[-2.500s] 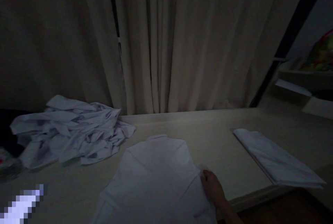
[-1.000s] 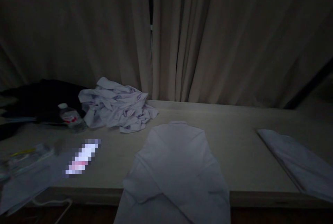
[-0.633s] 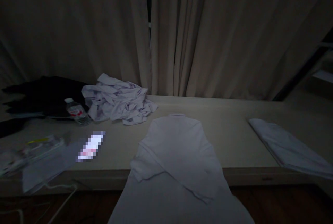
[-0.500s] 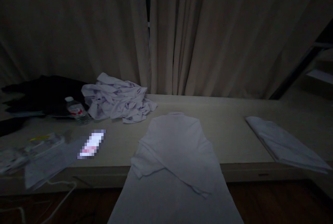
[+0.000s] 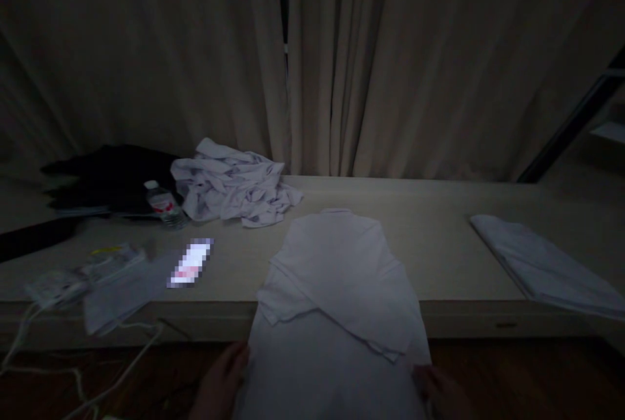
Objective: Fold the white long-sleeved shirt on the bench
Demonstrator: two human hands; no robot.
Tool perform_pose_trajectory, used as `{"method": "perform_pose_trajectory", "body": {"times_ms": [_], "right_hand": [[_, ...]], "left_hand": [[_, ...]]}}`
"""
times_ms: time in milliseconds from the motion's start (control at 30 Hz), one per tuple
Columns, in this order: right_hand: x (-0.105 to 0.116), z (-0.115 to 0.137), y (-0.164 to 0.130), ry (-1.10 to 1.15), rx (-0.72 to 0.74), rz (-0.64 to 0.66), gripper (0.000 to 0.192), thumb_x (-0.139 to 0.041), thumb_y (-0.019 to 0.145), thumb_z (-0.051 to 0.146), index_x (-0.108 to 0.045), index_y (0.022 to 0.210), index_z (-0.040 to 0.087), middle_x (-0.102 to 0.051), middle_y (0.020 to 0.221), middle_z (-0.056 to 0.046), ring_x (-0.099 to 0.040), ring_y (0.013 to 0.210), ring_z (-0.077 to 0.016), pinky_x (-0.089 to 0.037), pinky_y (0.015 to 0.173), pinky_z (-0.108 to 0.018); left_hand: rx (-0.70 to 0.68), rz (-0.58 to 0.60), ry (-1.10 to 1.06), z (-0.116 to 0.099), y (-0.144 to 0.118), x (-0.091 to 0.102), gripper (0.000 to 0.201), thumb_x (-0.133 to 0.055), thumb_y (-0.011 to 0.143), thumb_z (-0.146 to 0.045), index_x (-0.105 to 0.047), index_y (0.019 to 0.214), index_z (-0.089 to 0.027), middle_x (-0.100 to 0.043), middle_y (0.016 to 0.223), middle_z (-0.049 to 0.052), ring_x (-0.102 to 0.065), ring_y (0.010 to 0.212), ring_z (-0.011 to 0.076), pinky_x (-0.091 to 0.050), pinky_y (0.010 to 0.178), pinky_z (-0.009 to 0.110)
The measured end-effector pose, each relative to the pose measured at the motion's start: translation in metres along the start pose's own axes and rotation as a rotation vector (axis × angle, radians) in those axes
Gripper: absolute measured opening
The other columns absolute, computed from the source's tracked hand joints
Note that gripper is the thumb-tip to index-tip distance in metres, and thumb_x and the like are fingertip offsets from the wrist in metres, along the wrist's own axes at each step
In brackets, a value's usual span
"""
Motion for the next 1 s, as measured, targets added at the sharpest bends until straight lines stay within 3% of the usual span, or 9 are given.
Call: {"method": "perform_pose_trajectory", "body": {"times_ms": [133, 267, 367, 467, 567, 700, 800, 900, 1000], "right_hand": [[-0.021, 0.030, 0.017, 0.044, 0.063, 0.001, 0.054, -0.038, 0.073, 0.065, -0.062, 0.083, 0.018, -0.070, 0.084, -0.008, -0.064, 0.081, -0.0224, -0.048, 0.074, -0.032], [-0.021, 0.037, 0.025, 0.110, -0.006, -0.053, 0.053, -0.047, 0.066, 0.066, -0.059, 0.085, 0.019, -0.069, 0.084, -0.009, -0.063, 0.085, -0.0248, -0.047, 0.074, -0.032], [-0.024, 0.042, 0.027, 0.164, -0.011, -0.048, 0.050, -0.051, 0.063, 0.065, -0.057, 0.082, 0.019, -0.066, 0.069, -0.004, -0.060, 0.071, -0.0219, -0.045, 0.064, -0.030], [-0.030, 0.049, 0.027, 0.238, 0.008, -0.033, 0.045, -0.052, 0.063, 0.065, -0.053, 0.074, 0.021, -0.056, 0.057, 0.002, -0.052, 0.058, -0.0167, -0.039, 0.055, -0.028], [-0.033, 0.054, 0.027, 0.232, 0.045, -0.047, 0.044, -0.052, 0.062, 0.065, -0.047, 0.063, 0.022, -0.052, 0.056, 0.003, -0.049, 0.059, -0.0155, -0.038, 0.056, -0.027], [-0.027, 0.054, 0.027, 0.158, 0.038, -0.059, 0.044, -0.048, 0.066, 0.066, -0.050, 0.067, 0.022, -0.059, 0.067, -0.001, -0.054, 0.071, -0.0188, -0.042, 0.068, -0.029], [-0.019, 0.052, 0.025, 0.118, 0.039, -0.049, 0.046, -0.039, 0.072, 0.066, -0.049, 0.064, 0.022, -0.058, 0.064, -0.002, -0.055, 0.070, -0.0193, -0.042, 0.070, -0.030], [-0.018, 0.047, 0.024, 0.060, 0.048, 0.018, 0.048, -0.035, 0.074, 0.066, -0.048, 0.059, 0.022, -0.057, 0.060, -0.002, -0.053, 0.062, -0.0182, -0.042, 0.064, -0.030], [-0.024, 0.037, 0.025, 0.027, 0.029, 0.085, 0.047, -0.038, 0.074, 0.064, -0.054, 0.066, 0.021, -0.063, 0.069, -0.004, -0.057, 0.067, -0.0191, -0.044, 0.065, -0.030]], "left_hand": [[0.071, 0.109, -0.090, -0.021, 0.036, -0.041, 0.068, -0.037, 0.069, -0.068, -0.047, 0.110, -0.014, -0.063, 0.075, 0.005, -0.058, 0.048, 0.0175, -0.046, 0.046, 0.031], [0.172, 0.195, -0.070, -0.027, 0.054, -0.064, 0.064, -0.034, 0.071, -0.069, -0.045, 0.105, -0.016, -0.057, 0.066, 0.000, -0.056, 0.042, 0.0172, -0.037, 0.039, 0.028], [0.119, 0.154, 0.161, -0.031, 0.059, -0.064, 0.054, -0.031, 0.077, -0.064, -0.047, 0.096, -0.016, -0.063, 0.069, 0.005, -0.064, 0.057, 0.0219, -0.047, 0.055, 0.033], [0.013, 0.106, 0.404, -0.043, 0.057, -0.062, 0.039, -0.031, 0.081, -0.052, -0.049, 0.081, -0.018, -0.066, 0.079, 0.013, -0.066, 0.078, 0.0271, -0.046, 0.071, 0.037], [-0.025, 0.127, 0.471, -0.057, 0.048, -0.065, 0.031, -0.033, 0.080, -0.047, -0.048, 0.073, -0.021, -0.066, 0.078, 0.013, -0.065, 0.077, 0.0278, -0.043, 0.069, 0.037], [-0.070, 0.226, 0.501, -0.064, 0.033, -0.065, 0.033, -0.031, 0.082, -0.047, -0.047, 0.069, -0.022, -0.067, 0.075, 0.008, -0.064, 0.072, 0.0213, -0.041, 0.064, 0.030], [-0.044, 0.320, 0.476, -0.054, 0.025, -0.060, 0.034, -0.029, 0.084, -0.044, -0.051, 0.072, -0.021, -0.068, 0.078, 0.006, -0.064, 0.075, 0.0195, -0.041, 0.064, 0.028], [-0.045, 0.315, 0.486, -0.037, 0.022, -0.056, 0.034, -0.029, 0.084, -0.043, -0.053, 0.074, -0.021, -0.069, 0.080, 0.005, -0.065, 0.078, 0.0199, -0.042, 0.068, 0.028], [-0.057, 0.327, 0.456, -0.017, 0.016, -0.054, 0.035, -0.030, 0.085, -0.044, -0.054, 0.071, -0.022, -0.069, 0.076, 0.004, -0.065, 0.077, 0.0189, -0.044, 0.070, 0.028]]}}
Point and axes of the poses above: each hand's wrist, its own y-axis towards the middle knuckle, its own x-axis out of the back of the hand, z = x × y, the point moved 3 cm from there along y, towards the middle knuckle
